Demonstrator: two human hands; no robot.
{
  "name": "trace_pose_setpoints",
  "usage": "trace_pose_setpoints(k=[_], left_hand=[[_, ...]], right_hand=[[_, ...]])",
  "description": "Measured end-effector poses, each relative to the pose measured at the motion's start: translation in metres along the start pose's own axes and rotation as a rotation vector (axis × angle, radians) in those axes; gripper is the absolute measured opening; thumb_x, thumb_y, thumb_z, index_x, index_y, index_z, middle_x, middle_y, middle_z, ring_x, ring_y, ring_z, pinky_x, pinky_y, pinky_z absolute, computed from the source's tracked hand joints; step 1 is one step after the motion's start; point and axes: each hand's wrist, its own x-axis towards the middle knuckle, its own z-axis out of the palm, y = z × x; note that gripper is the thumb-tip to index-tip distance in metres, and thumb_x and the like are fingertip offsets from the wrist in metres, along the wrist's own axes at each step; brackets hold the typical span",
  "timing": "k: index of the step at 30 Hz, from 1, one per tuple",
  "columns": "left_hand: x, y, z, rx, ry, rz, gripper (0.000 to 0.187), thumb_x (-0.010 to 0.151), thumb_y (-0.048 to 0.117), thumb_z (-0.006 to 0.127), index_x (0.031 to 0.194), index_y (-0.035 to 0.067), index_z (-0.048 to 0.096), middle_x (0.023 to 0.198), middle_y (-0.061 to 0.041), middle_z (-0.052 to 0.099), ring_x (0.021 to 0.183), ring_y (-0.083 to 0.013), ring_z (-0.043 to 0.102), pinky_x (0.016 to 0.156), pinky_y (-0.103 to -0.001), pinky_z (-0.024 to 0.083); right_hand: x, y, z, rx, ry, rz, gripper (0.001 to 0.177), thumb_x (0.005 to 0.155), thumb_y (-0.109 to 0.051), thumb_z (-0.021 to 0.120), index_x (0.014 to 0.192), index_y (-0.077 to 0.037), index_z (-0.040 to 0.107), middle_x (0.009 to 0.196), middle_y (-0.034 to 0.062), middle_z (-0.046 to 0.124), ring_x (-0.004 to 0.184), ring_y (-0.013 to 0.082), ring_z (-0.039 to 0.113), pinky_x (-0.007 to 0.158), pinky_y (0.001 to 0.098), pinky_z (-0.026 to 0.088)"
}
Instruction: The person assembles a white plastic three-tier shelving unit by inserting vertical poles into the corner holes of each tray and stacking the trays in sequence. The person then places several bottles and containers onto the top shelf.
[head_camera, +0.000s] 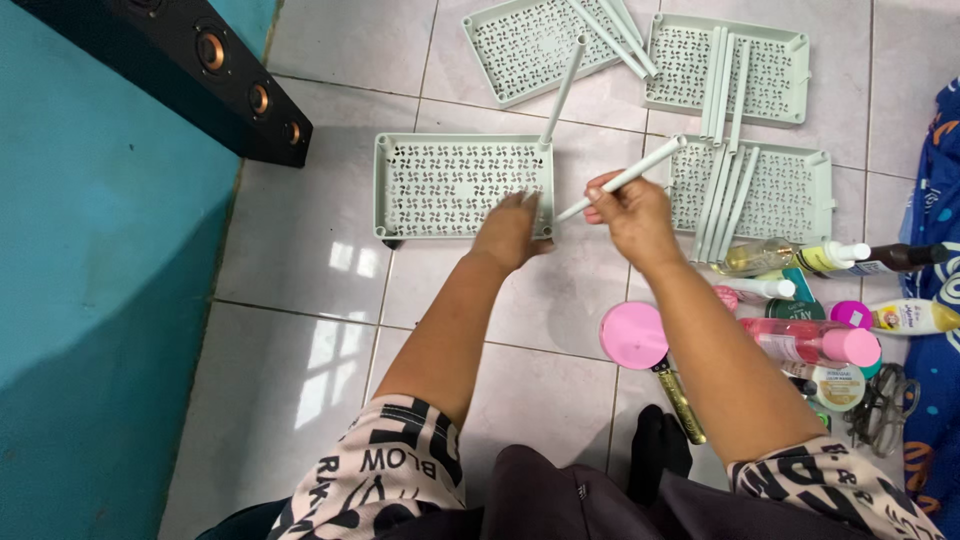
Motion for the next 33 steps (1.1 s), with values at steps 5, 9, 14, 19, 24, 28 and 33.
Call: trace_pose_setpoints(k=[5, 9, 14, 19, 24, 28, 33], left_hand=[[-0.038, 0.024, -0.025, 0.400, -0.126, -0.217, 0.067, 0.096, 0.013, 0.059, 0.155, 0.036, 0.037, 0.168, -0.005, 0.013, 0.153, -0.0396, 0.014, 0.118, -0.069, 0.016], [-0.043, 0.043, -0.038, 0.448, -0.167, -0.271, 0.060, 0.102, 0.013, 0.048, 0.151, 0.045, 0.041, 0.168, -0.002, 0.016, 0.153, -0.0404, 0.016, 0.116, -0.073, 0.017], [-0.039, 0.050, -0.049, 0.401, -0.184, -0.275, 0.057, 0.102, 0.012, 0.048, 0.150, 0.044, 0.044, 0.168, -0.003, 0.018, 0.153, -0.0426, 0.018, 0.116, -0.071, 0.022], [-0.034, 0.047, -0.049, 0.406, -0.195, -0.265, 0.058, 0.102, 0.013, 0.049, 0.150, 0.043, 0.044, 0.168, -0.004, 0.019, 0.152, -0.0443, 0.019, 0.114, -0.069, 0.026], [-0.031, 0.042, -0.043, 0.414, -0.211, -0.265, 0.062, 0.099, 0.011, 0.051, 0.151, 0.044, 0.042, 0.168, -0.004, 0.018, 0.152, -0.0442, 0.018, 0.114, -0.066, 0.028], [-0.033, 0.042, -0.040, 0.416, -0.176, -0.253, 0.057, 0.102, 0.014, 0.050, 0.150, 0.043, 0.044, 0.168, -0.004, 0.019, 0.152, -0.0448, 0.019, 0.113, -0.065, 0.030], [-0.029, 0.040, -0.040, 0.355, -0.203, -0.288, 0.057, 0.099, 0.016, 0.052, 0.148, 0.044, 0.045, 0.168, -0.004, 0.018, 0.152, -0.0431, 0.018, 0.114, -0.065, 0.029]], right_hand=[[-0.017, -0.009, 0.019, -0.108, 0.035, -0.017, 0.013, 0.100, -0.013, 0.068, 0.107, -0.001, 0.067, 0.093, 0.0083, 0.074, 0.081, 0.0130, 0.074, 0.074, 0.0262, 0.064], [-0.020, -0.013, 0.022, -0.122, 0.045, -0.034, 0.013, 0.101, -0.012, 0.067, 0.108, -0.001, 0.066, 0.091, 0.0074, 0.074, 0.080, 0.0121, 0.074, 0.075, 0.0253, 0.064], [-0.026, -0.021, 0.026, -0.292, -0.010, -0.147, 0.012, 0.103, -0.013, 0.067, 0.106, -0.002, 0.068, 0.083, 0.0087, 0.072, 0.072, 0.0142, 0.068, 0.066, 0.0285, 0.057], [-0.032, -0.028, 0.034, -0.530, -0.075, -0.383, 0.009, 0.101, -0.012, 0.068, 0.102, -0.004, 0.070, 0.081, 0.0106, 0.071, 0.069, 0.0202, 0.067, 0.065, 0.0331, 0.055], [-0.026, -0.026, 0.035, -0.473, -0.023, -0.214, 0.010, 0.100, -0.013, 0.068, 0.102, -0.004, 0.069, 0.078, 0.0106, 0.070, 0.066, 0.0229, 0.068, 0.062, 0.0349, 0.054], [-0.024, -0.025, 0.039, -0.530, -0.036, -0.506, 0.006, 0.099, -0.011, 0.068, 0.099, -0.005, 0.068, 0.091, 0.0128, 0.072, 0.076, 0.0254, 0.071, 0.070, 0.0344, 0.057], [-0.020, -0.022, 0.043, -0.519, -0.019, -0.477, 0.009, 0.099, -0.012, 0.069, 0.099, -0.004, 0.068, 0.088, 0.0128, 0.072, 0.074, 0.0257, 0.071, 0.069, 0.0345, 0.057]])
